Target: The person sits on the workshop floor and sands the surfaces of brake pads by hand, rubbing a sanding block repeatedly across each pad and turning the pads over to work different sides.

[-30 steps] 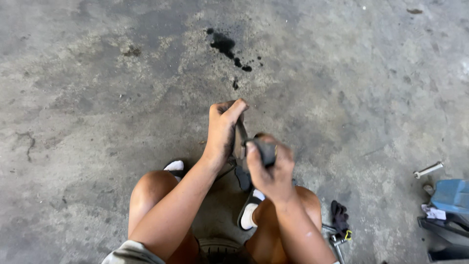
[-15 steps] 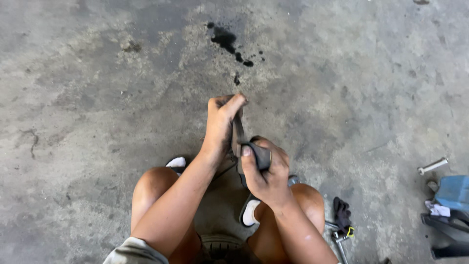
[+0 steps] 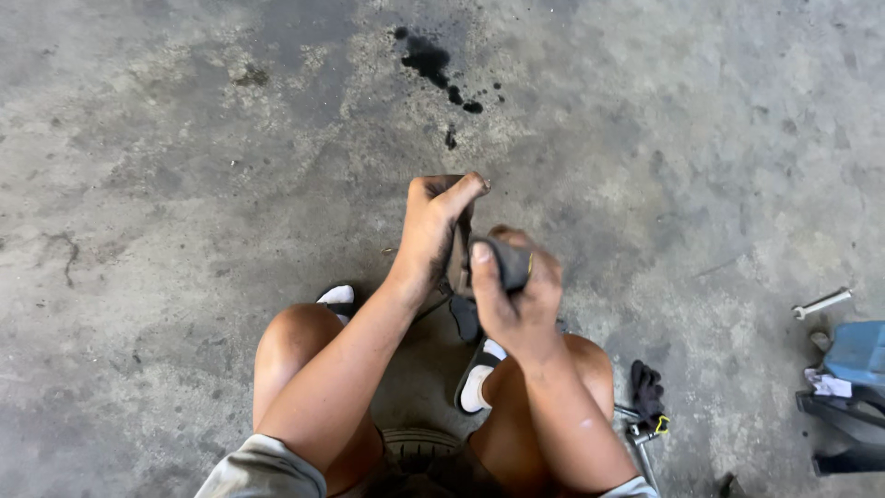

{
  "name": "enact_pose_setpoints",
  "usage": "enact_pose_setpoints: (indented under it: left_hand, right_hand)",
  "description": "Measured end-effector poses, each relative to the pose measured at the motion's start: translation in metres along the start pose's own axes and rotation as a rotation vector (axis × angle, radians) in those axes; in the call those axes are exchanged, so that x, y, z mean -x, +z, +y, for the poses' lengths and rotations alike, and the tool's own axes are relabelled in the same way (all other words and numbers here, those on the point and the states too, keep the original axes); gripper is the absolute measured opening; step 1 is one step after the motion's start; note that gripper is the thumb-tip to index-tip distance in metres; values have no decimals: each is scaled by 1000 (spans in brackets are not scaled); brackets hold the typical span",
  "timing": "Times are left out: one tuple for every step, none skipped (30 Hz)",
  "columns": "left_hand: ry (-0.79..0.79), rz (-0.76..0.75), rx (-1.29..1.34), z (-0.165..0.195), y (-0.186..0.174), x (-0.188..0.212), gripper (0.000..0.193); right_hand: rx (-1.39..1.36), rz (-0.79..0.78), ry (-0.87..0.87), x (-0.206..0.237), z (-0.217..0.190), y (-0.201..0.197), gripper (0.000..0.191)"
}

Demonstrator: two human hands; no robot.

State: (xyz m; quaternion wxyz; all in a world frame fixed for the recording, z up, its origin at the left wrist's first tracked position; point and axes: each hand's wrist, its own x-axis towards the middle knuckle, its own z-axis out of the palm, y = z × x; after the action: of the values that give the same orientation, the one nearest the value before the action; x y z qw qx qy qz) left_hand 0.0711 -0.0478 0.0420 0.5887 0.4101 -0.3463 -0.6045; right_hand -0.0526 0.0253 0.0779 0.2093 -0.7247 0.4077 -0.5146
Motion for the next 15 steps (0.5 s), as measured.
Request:
enact_pose_setpoints:
  left_hand:
    - [-6, 3, 1, 0, -1, -1, 42]
    - [5, 23, 17, 0, -1, -2, 41]
    - [13, 41, 33, 0, -2, -3, 40]
    - [11, 58, 48, 0, -2, -4, 40]
    - [20, 56, 51, -1, -2, -4, 39]
    - [20, 53, 55, -1, -2, -5, 38]
    - [17, 45, 59, -2, -2, -5, 38]
    - [6, 34, 56, -2, -3, -5, 39]
    - [5, 25, 52, -3, -3, -5, 41]
    - [11, 22, 51, -3, -3, -5, 42]
    - [8, 42, 33, -4, -3, -5, 41]
    - [7, 62, 13, -4, -3, -5, 40]
    - [5, 79, -10, -5, -3, -5, 39]
    - [66, 76, -44, -6, -2, -5, 33]
    - [118, 72, -78, -6, -2, -4, 29]
  right_hand:
    - [1, -23, -52, 0, 0, 1, 16]
    - [-2, -47, -112, 1, -1, 2, 15]
    - [-4, -68, -170, 1, -1, 2, 14]
    - [6, -56, -163, 0, -1, 2, 12]
    - [18, -46, -144, 0, -2, 2, 11]
    - [33, -36, -116, -1, -2, 2, 10]
    - [38, -30, -116, -1, -2, 2, 10]
    - [44, -22, -123, -2, -2, 1, 10]
    - [46, -13, -139, -2, -1, 1, 10]
    - [33, -20, -142, -2, -1, 0, 9]
    - [17, -31, -148, -2, -1, 0, 8]
    - [-1, -41, -156, -2, -1, -1, 7]
    - [-5, -40, -122, -2, -1, -2, 9]
    - [-8, -38, -84, -2, -1, -3, 11]
    - [-9, -37, -36, -1, -1, -3, 13]
